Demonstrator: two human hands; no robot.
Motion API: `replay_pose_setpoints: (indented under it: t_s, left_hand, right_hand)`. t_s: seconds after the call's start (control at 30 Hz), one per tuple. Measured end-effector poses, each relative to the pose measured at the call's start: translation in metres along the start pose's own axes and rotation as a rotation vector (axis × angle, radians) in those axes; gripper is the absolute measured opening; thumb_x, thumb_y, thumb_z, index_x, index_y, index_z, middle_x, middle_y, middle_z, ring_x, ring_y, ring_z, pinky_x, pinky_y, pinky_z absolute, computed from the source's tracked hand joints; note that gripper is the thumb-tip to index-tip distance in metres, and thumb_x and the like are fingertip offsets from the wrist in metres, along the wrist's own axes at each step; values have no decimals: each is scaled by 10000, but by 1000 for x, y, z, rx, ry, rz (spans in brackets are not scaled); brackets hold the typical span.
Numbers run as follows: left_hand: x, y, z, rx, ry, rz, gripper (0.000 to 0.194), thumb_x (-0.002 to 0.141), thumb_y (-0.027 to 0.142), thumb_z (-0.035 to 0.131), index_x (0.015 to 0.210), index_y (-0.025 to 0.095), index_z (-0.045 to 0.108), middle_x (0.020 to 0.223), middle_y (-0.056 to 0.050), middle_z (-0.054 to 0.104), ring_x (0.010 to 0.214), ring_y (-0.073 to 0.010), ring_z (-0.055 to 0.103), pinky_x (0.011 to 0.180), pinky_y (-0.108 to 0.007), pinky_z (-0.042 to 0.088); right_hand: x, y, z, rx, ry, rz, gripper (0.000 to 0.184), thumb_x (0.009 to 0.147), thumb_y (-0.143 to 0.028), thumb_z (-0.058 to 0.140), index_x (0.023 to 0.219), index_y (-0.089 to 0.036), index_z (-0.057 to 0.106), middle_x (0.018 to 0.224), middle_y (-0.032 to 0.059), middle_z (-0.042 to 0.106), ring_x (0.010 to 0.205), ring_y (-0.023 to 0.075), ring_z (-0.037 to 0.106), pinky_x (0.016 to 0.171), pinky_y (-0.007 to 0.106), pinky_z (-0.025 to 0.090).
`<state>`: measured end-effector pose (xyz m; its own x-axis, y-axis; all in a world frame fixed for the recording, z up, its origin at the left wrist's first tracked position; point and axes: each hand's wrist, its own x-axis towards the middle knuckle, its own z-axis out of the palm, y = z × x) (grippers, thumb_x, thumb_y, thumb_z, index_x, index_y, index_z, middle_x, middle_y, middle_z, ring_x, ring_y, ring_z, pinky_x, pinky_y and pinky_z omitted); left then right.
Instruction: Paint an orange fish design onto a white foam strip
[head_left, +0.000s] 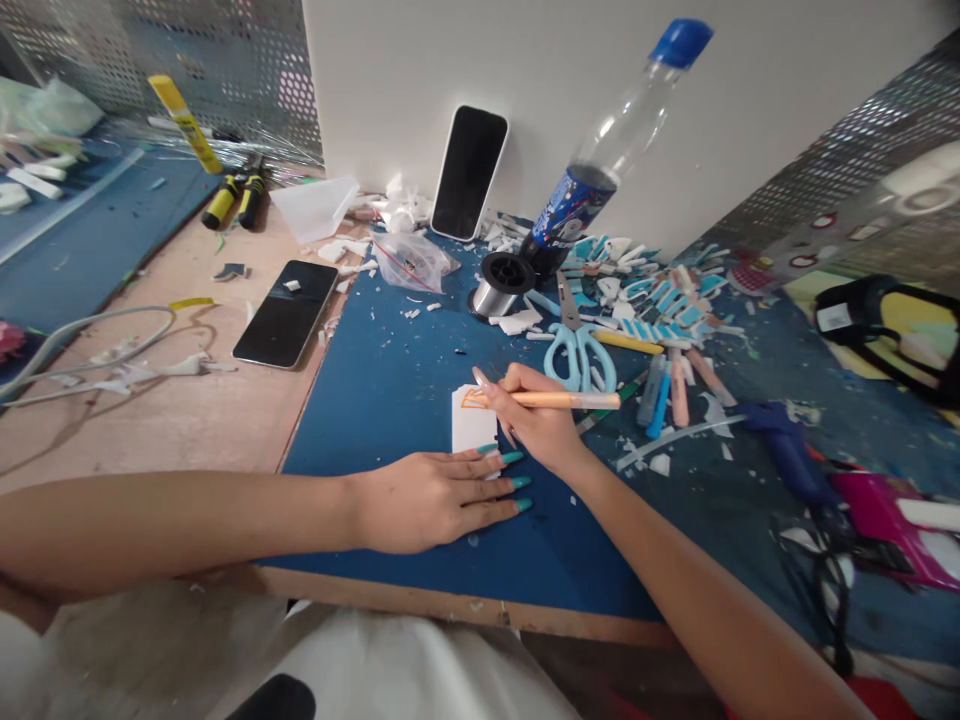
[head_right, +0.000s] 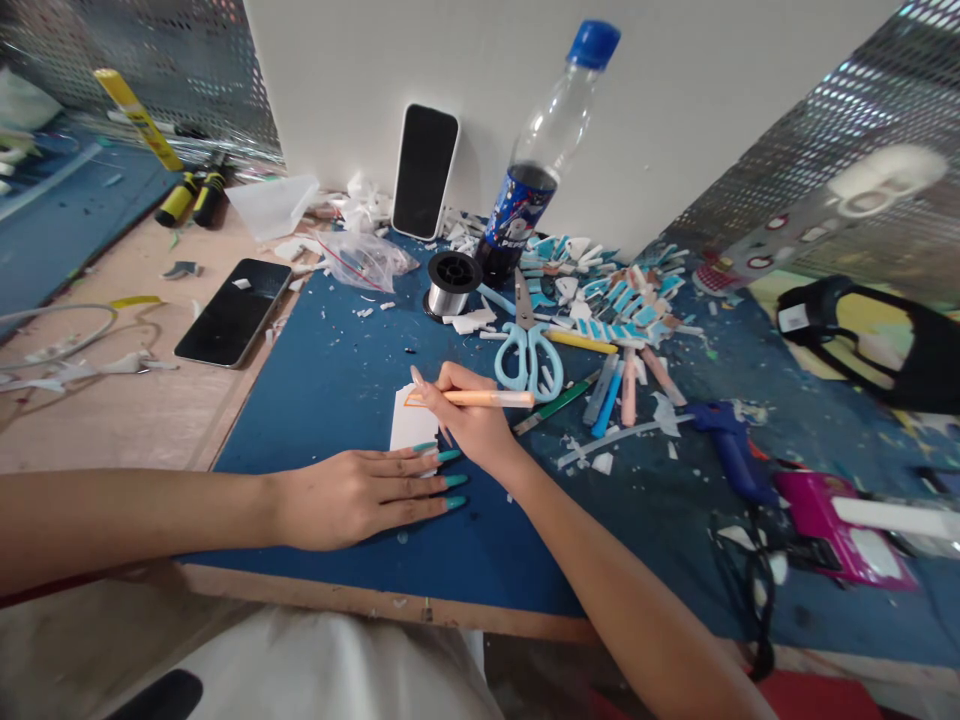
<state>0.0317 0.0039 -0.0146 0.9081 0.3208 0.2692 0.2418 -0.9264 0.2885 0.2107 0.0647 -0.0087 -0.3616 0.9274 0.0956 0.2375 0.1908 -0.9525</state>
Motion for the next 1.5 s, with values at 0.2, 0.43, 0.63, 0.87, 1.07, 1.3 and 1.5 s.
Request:
replay_pose_setpoints:
  t_s: [0.2,0.43,0.63,0.87,1.07,1.3,1.5]
  left_hand:
    - [0,0,-2,6,-9,3,377,953,134,304,1288,92,473,1321,-107,518,1262,-254,450,1040,-379,424]
    - [0,0,-1,53,-33,-1,382,957,150,293,1295,113,469,1328,-79,514,1257,-245,458,1047,-356,424]
    - [0,0,-2,57,-8,17,375,958,143,292,1274,98,489,1308,-93,532,1234,-258,483,1026,-370,444]
    - [0,0,-3,56,9,21,374,959,139,285,1261,88,499,1298,-88,543,1227,-266,489,1018,-379,452]
    - [0,-1,-2,53,35,24,365,951,129,306,1251,88,508,1277,-86,563,1212,-267,504,1011,-378,460]
    - [0,-1,-4,60,7,26,371,957,136,290,1265,98,495,1298,-82,544,1233,-257,484,1026,-378,449]
    - [0,-1,-3,60,-1,33,375,959,133,282,1272,94,485,1306,-87,535,1240,-264,473,1026,-390,449]
  right_hand:
    - [1,1,-1,12,-23,0,377,840,-383,570,565,-202,385,431,-75,390,350,58,355,373,216,275]
    - [2,3,-2,41,-71,-6,385,838,-372,572,558,-199,373,453,-70,397,370,56,364,392,214,291]
    - [2,3,-3,65,-75,17,383,824,-386,585,555,-198,388,466,-65,405,383,58,360,391,212,279]
    - [2,1,-2,70,-79,28,387,825,-389,584,558,-197,381,464,-66,396,386,56,354,391,211,271]
    - [1,2,-3,73,-75,16,388,841,-375,573,570,-190,365,455,-75,379,383,43,337,392,207,261]
    - [-1,1,-6,45,-61,28,385,842,-358,577,566,-191,366,443,-79,375,375,42,331,386,211,256]
    - [-1,4,-9,60,-74,24,384,850,-359,560,571,-193,356,421,-85,374,356,36,327,370,203,244]
